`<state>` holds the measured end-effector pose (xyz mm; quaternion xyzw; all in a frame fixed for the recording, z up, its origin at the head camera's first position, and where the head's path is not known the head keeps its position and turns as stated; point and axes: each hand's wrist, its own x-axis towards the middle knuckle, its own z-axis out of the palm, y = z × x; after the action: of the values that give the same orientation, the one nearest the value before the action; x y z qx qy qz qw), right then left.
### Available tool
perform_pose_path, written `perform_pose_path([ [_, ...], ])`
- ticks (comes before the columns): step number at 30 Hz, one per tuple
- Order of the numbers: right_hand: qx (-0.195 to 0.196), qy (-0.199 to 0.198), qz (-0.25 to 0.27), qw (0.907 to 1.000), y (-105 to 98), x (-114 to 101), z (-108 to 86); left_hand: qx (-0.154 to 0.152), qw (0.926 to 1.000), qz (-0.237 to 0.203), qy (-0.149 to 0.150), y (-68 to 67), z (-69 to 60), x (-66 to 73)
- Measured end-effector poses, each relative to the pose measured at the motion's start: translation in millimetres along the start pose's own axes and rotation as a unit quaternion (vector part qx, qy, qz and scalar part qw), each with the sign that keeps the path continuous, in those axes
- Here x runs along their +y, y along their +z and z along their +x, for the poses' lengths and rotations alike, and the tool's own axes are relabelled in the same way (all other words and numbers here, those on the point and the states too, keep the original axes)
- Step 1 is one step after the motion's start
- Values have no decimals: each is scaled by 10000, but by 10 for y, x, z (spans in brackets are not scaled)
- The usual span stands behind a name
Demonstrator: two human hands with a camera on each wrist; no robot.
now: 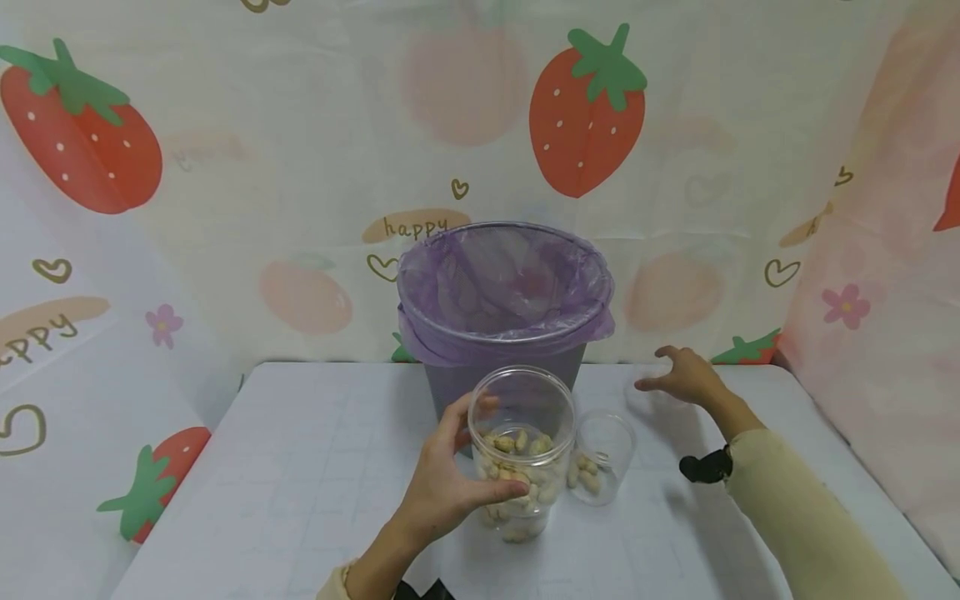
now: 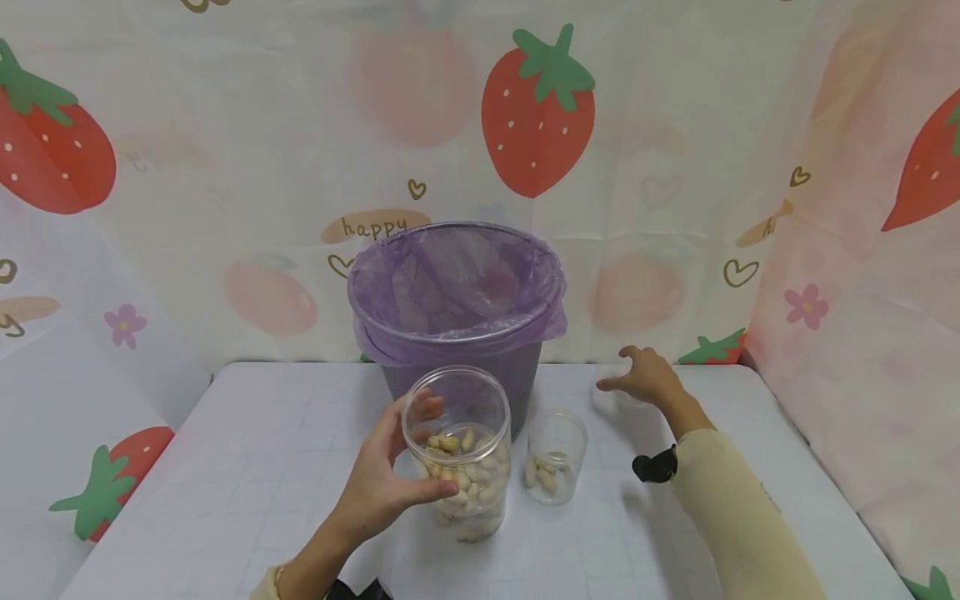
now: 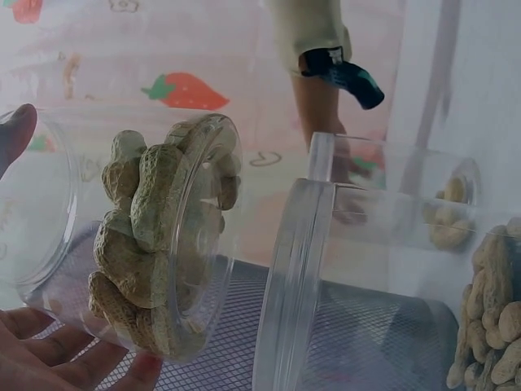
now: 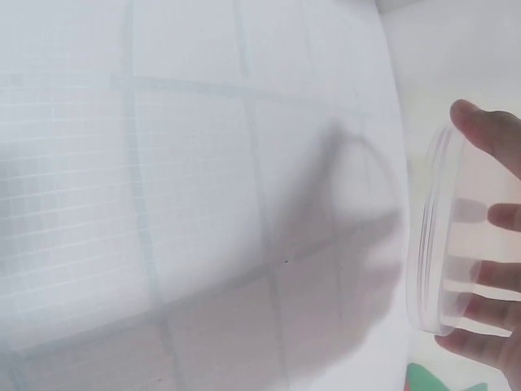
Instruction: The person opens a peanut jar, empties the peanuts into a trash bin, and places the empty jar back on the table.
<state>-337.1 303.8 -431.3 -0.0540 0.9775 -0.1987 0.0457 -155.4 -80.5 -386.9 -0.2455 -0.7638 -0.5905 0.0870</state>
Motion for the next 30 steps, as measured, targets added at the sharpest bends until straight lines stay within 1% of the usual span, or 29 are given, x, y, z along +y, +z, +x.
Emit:
perform_pose_path([
  [6,-65,4,14,10000,80,15,-10,29,10000,24,-34,11,-7,-8],
  [13,-140,-83,-54,9999,197,34,-22,26,9999,25,-109,27,-14,-13],
  [21,-279,15,-89,9996,300,69,-34,-4,10000,48,-69,36,-15,-24],
  [26,-386,114,-103,9991,341,78,-40,6,9999,85,-98,43,-14,-24],
  [30,-400,60,-207,9990,376,73,-39,13,9998,86,-161,48,-18,-27],
])
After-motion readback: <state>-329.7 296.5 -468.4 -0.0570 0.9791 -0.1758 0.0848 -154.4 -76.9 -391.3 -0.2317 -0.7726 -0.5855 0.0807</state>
